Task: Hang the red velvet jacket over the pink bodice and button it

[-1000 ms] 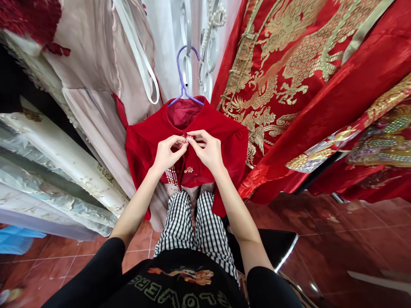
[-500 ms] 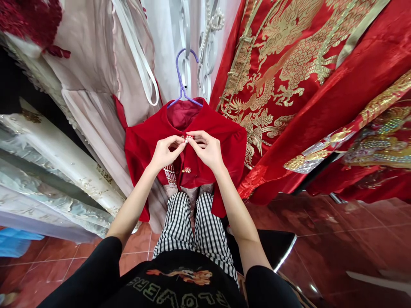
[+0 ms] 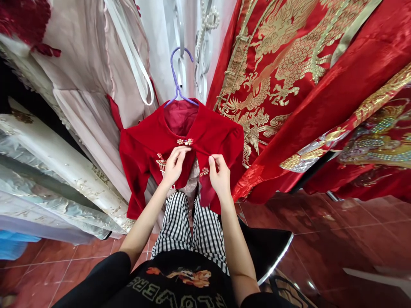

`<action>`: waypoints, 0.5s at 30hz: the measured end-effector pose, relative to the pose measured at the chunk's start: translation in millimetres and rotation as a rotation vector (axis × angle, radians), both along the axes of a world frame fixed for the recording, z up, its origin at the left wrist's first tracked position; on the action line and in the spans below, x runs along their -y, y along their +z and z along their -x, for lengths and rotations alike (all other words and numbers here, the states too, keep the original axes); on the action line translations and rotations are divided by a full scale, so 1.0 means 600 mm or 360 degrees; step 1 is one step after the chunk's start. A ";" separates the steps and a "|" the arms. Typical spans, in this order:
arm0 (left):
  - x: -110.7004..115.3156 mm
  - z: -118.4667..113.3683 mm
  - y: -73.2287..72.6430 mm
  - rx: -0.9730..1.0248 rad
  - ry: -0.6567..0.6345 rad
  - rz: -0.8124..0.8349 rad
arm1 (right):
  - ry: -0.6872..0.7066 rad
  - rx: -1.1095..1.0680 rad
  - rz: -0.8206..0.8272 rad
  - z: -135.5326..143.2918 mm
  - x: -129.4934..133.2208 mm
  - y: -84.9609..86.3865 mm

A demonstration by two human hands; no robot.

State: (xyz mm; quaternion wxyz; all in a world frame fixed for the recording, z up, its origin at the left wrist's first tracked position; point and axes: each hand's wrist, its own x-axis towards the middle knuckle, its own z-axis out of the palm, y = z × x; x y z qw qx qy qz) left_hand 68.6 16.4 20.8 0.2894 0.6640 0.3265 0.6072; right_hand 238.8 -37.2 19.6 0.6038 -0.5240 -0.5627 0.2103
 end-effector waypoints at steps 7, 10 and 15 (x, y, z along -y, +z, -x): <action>0.043 0.002 -0.043 -0.0090 0.0577 -0.0119 | 0.0410 -0.0118 0.0197 0.026 0.038 0.015; 0.046 0.025 -0.059 0.0178 0.1245 -0.0079 | 0.0416 -0.0140 0.0259 0.033 0.048 0.000; 0.023 0.061 -0.068 0.0059 0.1314 -0.0031 | 0.0429 0.0030 0.0240 0.032 0.062 -0.002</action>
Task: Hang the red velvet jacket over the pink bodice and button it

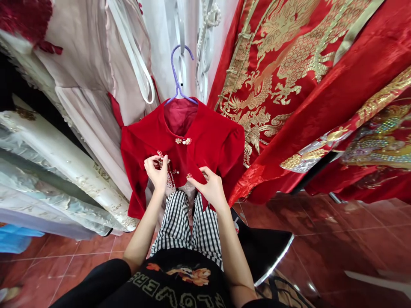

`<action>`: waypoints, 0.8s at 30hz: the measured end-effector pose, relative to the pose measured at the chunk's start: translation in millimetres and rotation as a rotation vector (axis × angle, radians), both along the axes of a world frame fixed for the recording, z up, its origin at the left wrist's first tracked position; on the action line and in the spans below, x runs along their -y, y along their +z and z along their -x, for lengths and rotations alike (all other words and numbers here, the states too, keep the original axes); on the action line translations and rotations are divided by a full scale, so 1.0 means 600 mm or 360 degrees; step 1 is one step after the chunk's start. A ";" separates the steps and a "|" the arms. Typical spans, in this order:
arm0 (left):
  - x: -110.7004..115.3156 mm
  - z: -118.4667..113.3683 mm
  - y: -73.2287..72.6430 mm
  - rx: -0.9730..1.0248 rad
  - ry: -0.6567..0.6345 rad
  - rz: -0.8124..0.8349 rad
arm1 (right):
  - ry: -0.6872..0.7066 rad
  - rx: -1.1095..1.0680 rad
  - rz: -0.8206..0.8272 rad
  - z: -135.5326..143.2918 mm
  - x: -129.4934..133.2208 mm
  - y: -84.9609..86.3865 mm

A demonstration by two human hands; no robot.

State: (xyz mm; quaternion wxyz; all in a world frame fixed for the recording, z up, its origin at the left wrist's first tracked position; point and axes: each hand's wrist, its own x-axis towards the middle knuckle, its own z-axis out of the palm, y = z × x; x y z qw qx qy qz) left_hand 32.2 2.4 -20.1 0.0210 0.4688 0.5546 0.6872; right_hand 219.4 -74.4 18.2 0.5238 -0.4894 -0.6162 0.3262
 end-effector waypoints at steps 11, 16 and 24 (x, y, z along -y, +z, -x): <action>0.016 0.011 0.023 0.0309 -0.0051 -0.0207 | -0.0138 0.0083 -0.0331 0.030 -0.005 -0.002; 0.021 0.022 0.041 0.0369 -0.0209 -0.0149 | 0.0041 0.0246 -0.0419 0.050 -0.018 0.011; 0.020 0.010 0.041 0.0937 -0.0748 -0.0029 | 0.0134 0.0250 -0.0630 0.119 -0.103 0.027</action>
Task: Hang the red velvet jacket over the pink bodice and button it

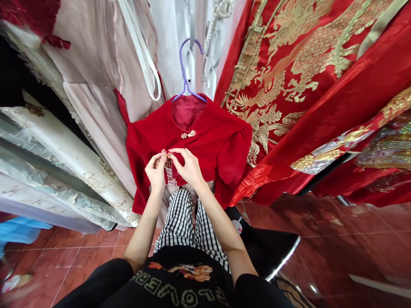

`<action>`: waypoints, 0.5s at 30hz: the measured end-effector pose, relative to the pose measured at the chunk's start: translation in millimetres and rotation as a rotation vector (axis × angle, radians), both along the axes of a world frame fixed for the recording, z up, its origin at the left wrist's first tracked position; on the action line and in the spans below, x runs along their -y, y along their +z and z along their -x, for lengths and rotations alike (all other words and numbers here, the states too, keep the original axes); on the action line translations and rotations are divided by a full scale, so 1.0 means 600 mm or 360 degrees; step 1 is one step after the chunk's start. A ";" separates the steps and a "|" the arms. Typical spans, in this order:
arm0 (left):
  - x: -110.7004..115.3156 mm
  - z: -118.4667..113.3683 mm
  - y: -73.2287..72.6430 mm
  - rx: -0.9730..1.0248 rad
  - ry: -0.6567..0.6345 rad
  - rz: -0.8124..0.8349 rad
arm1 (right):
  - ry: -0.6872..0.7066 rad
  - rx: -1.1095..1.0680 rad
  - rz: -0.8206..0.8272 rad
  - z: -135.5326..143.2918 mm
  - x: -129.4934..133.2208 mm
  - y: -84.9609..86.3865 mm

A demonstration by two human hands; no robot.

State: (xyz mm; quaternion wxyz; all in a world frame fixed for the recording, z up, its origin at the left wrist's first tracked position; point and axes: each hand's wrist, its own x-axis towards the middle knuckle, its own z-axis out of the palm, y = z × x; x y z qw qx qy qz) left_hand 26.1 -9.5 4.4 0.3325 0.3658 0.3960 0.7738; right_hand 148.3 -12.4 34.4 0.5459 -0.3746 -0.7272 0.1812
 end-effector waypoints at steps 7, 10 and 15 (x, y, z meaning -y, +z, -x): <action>-0.008 0.004 -0.010 0.0184 -0.0089 -0.0011 | 0.0031 0.0106 0.0011 0.005 -0.023 -0.003; -0.008 0.005 -0.010 0.0151 -0.0127 -0.0039 | -0.0011 0.0112 0.0039 0.004 -0.022 -0.005; -0.006 0.004 -0.007 -0.0035 -0.0036 -0.0061 | -0.0111 0.0075 0.0064 0.017 -0.023 -0.011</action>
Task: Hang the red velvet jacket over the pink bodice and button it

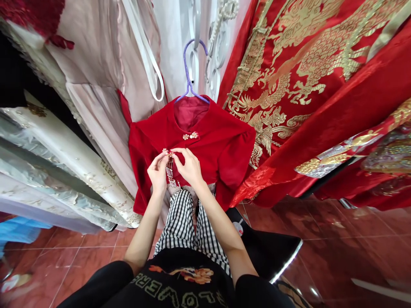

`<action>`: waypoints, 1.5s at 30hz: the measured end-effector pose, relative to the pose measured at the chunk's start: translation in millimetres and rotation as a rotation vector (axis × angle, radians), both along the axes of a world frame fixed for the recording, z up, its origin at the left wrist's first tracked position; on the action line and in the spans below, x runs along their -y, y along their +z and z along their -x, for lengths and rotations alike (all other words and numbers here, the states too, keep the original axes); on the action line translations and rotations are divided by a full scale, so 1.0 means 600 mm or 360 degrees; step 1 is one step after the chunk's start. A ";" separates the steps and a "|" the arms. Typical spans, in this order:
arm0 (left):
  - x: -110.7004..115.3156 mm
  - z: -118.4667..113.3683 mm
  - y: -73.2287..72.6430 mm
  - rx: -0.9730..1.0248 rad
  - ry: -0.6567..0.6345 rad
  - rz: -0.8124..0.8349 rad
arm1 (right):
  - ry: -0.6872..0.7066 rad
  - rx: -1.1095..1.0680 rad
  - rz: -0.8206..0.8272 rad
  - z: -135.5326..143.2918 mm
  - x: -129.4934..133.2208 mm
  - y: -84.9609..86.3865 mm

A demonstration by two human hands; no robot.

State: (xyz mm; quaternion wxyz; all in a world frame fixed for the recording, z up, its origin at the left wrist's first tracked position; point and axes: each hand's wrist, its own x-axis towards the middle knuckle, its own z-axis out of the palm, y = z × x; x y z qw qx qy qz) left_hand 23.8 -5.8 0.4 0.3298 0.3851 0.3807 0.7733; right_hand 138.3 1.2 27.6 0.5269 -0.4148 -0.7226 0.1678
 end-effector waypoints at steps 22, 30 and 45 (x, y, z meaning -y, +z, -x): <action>-0.004 0.039 0.013 -0.0456 -0.0202 0.0082 | 0.0062 -0.0074 -0.0075 0.002 -0.012 -0.008; -0.002 0.031 0.011 -0.0337 -0.0193 0.0139 | 0.0099 -0.0023 -0.0070 -0.007 -0.015 -0.005; -0.007 0.031 0.008 -0.0445 -0.0210 0.0089 | 0.0149 -0.0117 -0.0027 -0.006 -0.023 -0.003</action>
